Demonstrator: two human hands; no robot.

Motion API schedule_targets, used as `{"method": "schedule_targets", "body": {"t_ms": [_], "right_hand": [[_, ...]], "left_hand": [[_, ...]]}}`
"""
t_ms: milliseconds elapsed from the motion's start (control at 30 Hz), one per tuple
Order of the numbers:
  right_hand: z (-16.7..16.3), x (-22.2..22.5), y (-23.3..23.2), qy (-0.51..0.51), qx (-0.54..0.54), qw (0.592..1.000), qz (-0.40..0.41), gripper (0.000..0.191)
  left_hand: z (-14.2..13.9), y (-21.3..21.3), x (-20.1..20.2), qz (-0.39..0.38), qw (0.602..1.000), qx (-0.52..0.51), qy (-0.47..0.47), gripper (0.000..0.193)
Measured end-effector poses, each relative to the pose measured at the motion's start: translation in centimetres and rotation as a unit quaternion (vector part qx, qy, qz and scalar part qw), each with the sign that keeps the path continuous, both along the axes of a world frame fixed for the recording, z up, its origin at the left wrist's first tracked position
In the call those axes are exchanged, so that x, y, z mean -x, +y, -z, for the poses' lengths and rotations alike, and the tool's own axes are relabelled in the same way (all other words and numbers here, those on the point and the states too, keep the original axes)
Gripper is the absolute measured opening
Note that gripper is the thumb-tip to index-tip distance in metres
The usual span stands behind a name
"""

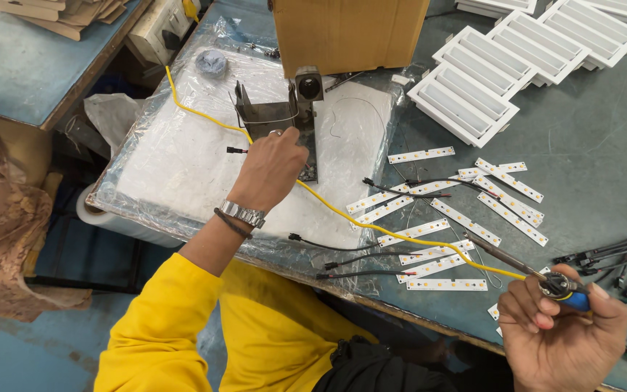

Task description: The person strips the ends of red and black wires using wire cutters, then uses a soldering iron to attach the wires to LED strip modules. The person repeats this process for multiple LED strips, placing the finished units on the table.

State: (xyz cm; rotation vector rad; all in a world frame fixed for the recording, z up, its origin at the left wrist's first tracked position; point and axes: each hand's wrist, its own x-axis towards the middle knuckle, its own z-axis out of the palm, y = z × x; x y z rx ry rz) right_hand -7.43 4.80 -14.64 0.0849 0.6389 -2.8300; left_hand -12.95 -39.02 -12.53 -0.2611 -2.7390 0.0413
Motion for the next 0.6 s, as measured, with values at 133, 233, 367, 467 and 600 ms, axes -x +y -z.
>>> {"method": "schedule_targets", "body": {"t_ms": [133,233,367,467,600], "right_hand": [[-0.23,-0.1,-0.15,-0.004,0.002,1.0,0.004,0.042],[-0.4,-0.1,-0.24,-0.004,0.001,1.0,0.007,0.042],[-0.55,-0.14,-0.3,-0.006,-0.007,1.0,0.012,0.041],[-0.56,-0.1,-0.39,-0.002,-0.006,1.0,0.009,0.041],[-0.77,0.0,-0.3,-0.002,0.006,1.0,0.002,0.042]], "left_hand": [[-0.28,0.11,0.09,0.008,1.0,0.005,-0.002,0.01],[-0.3,0.14,0.06,0.013,1.0,0.006,0.0,0.01],[-0.12,0.15,-0.05,0.01,1.0,0.005,-0.002,0.01],[0.04,0.05,-0.05,0.008,1.0,0.002,-0.002,0.009],[-0.15,-0.07,-0.09,0.009,1.0,-0.007,0.0,0.007]]}}
